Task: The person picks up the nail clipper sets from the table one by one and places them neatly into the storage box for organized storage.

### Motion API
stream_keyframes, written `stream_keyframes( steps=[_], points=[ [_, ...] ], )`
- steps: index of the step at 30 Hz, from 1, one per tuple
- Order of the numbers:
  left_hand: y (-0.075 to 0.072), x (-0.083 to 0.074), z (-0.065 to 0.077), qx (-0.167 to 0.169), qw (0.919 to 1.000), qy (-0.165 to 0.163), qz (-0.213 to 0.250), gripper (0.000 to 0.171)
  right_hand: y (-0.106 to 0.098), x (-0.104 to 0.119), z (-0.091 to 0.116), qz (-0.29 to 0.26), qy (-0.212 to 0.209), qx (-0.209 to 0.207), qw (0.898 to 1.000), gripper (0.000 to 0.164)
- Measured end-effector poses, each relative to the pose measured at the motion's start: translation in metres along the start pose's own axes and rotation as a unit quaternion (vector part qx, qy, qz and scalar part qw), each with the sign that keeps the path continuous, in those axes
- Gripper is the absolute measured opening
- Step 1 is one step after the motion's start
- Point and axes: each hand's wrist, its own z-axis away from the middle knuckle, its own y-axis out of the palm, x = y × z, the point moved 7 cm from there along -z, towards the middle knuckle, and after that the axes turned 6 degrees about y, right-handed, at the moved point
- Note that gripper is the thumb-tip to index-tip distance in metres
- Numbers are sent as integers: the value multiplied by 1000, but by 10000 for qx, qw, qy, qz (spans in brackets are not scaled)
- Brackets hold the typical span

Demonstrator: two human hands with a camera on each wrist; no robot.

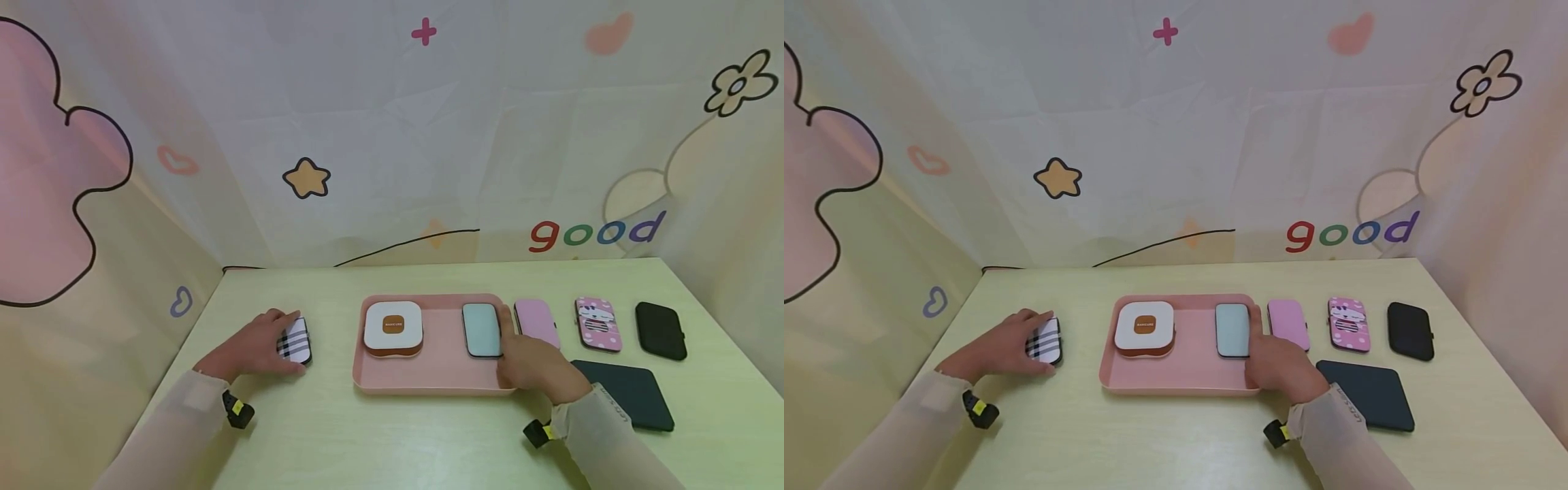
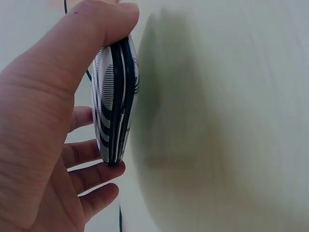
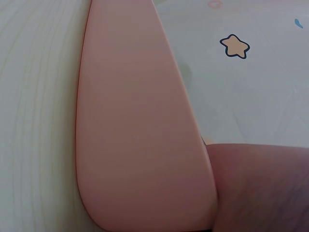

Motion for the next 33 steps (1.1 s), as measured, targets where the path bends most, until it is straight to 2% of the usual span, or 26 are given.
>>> stream_keyframes(
  steps=[11,21,33],
  points=[
    [-13,-22,-1,-206,9990,374,-125,107,0,0,0,19,-6,1,10000,112],
    [-20,-38,-3,-302,9970,656,-284,107,0,0,1,18,-14,-3,10000,113],
    [-30,-60,-10,-313,9960,761,-338,104,0,0,1,80,-26,-27,10000,112]
  ],
)
